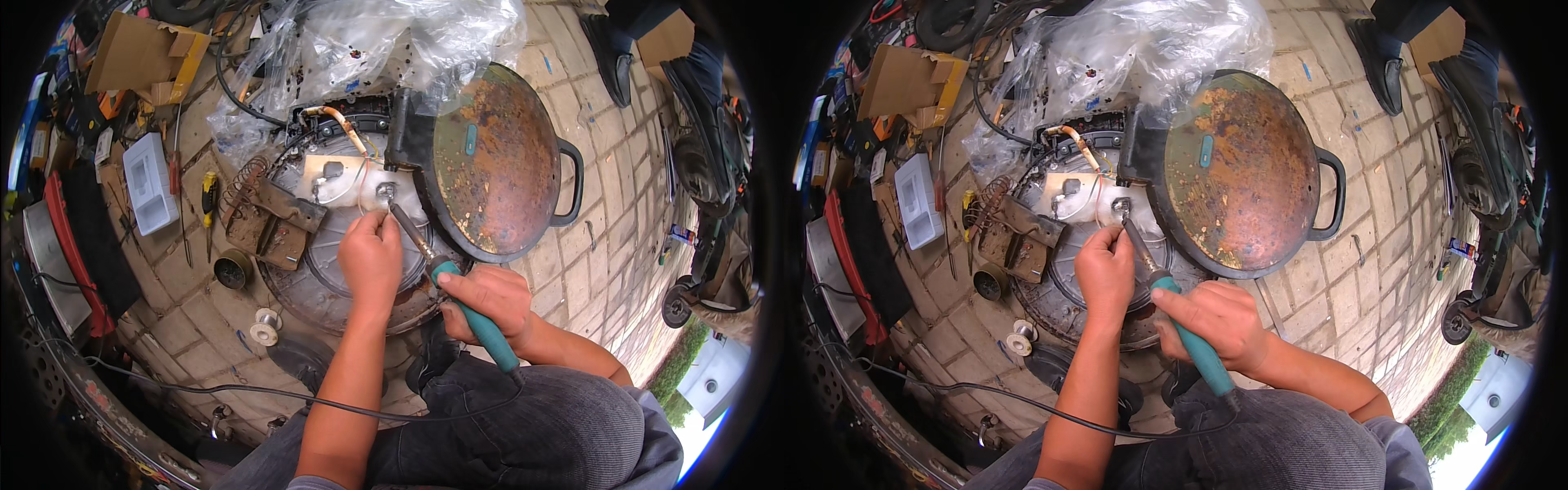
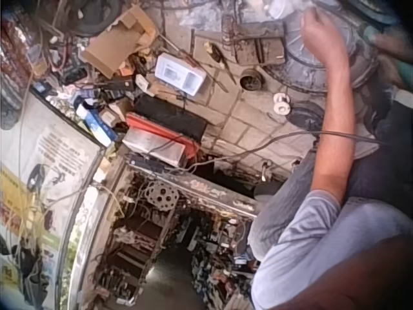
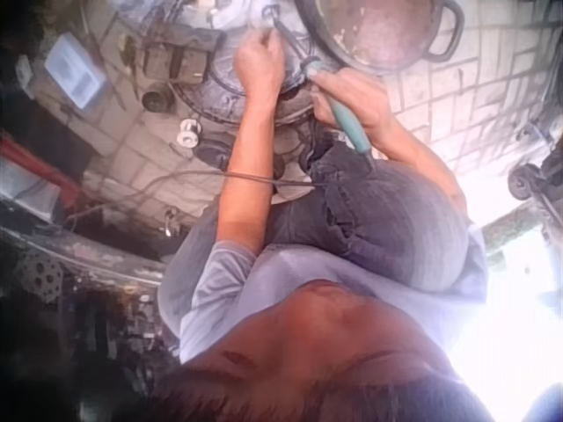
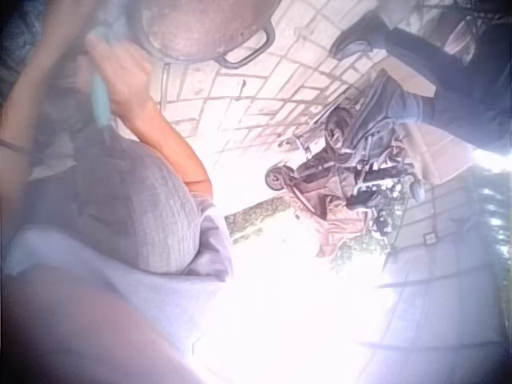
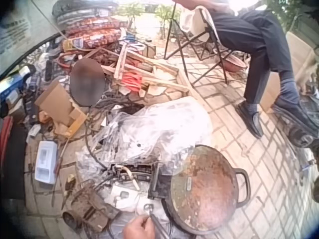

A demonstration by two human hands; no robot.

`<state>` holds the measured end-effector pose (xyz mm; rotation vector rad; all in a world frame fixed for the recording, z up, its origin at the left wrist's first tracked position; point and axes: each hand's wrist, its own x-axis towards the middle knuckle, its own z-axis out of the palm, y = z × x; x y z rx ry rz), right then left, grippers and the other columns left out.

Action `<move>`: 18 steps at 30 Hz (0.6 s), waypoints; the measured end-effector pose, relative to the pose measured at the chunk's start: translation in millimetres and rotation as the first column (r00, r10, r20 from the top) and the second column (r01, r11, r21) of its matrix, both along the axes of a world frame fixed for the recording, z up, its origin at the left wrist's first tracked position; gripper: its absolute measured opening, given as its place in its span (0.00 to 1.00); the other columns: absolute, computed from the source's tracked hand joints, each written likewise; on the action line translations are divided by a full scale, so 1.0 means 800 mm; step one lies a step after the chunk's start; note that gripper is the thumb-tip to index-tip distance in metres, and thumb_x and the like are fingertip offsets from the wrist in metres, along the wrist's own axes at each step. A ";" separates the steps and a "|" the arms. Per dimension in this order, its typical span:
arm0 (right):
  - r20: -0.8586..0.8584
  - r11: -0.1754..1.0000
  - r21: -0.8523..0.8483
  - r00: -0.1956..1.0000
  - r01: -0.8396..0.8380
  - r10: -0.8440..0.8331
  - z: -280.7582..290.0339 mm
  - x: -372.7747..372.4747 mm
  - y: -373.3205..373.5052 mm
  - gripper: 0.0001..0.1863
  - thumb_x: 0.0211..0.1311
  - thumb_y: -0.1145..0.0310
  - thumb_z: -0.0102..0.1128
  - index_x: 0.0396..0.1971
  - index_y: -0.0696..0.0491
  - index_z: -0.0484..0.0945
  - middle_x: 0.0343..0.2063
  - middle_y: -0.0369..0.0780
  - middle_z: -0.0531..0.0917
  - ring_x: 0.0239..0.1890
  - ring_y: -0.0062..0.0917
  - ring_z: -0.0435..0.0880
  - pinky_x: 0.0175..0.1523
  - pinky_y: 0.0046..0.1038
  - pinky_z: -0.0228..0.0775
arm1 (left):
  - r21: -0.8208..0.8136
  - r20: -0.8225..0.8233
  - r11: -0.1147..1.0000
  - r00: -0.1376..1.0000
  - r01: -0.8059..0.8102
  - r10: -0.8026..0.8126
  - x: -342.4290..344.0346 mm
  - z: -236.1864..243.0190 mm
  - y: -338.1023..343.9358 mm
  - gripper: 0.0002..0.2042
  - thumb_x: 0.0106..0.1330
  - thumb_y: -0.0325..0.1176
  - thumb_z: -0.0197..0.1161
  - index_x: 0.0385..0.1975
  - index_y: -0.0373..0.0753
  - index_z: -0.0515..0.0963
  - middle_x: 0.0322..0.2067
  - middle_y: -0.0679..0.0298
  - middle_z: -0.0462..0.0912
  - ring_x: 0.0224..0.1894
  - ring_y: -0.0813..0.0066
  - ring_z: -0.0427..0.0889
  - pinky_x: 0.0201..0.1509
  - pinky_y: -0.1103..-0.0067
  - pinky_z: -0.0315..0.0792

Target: The person uses a soldering iron to apply solder to wires and components on a small circuit board. They dip the iron into a tin, apply solder to a white cylindrical object, then solder wires to the board and scrape the surface with a metal file.

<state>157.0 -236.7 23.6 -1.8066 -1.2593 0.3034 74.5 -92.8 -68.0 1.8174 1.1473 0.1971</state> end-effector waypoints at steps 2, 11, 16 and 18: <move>0.005 1.000 -0.006 1.000 0.013 -0.013 -0.002 0.000 0.001 0.29 0.42 0.79 0.73 0.51 0.61 0.81 0.18 0.37 0.75 0.17 0.28 0.76 0.23 0.28 0.68 | 0.007 0.004 1.000 1.000 0.000 0.000 0.000 -0.001 0.000 0.10 0.65 0.30 0.65 0.37 0.28 0.84 0.30 0.51 0.85 0.29 0.62 0.84 0.37 0.71 0.75; -0.005 0.999 -0.014 0.999 0.034 -0.034 0.002 0.000 0.005 0.28 0.42 0.81 0.71 0.51 0.61 0.80 0.18 0.37 0.75 0.17 0.28 0.76 0.24 0.29 0.69 | -0.014 0.007 1.000 1.000 -0.013 0.013 0.000 0.001 0.000 0.10 0.64 0.30 0.66 0.37 0.28 0.84 0.30 0.51 0.85 0.29 0.62 0.84 0.37 0.71 0.75; -0.014 0.999 -0.009 0.999 0.035 -0.035 0.001 0.000 0.006 0.28 0.42 0.81 0.71 0.50 0.62 0.80 0.18 0.38 0.76 0.17 0.28 0.77 0.24 0.29 0.69 | -0.014 0.003 1.000 1.000 -0.015 0.015 0.000 0.001 0.000 0.10 0.64 0.30 0.65 0.37 0.28 0.84 0.30 0.51 0.85 0.29 0.63 0.84 0.37 0.71 0.75; -0.014 0.999 -0.008 0.999 0.038 -0.038 0.000 0.000 0.006 0.28 0.43 0.81 0.71 0.50 0.62 0.80 0.18 0.38 0.77 0.17 0.28 0.77 0.24 0.29 0.69 | -0.012 0.002 1.000 1.000 -0.012 0.012 0.000 0.001 0.000 0.10 0.65 0.30 0.65 0.37 0.28 0.84 0.30 0.51 0.85 0.29 0.63 0.83 0.37 0.71 0.75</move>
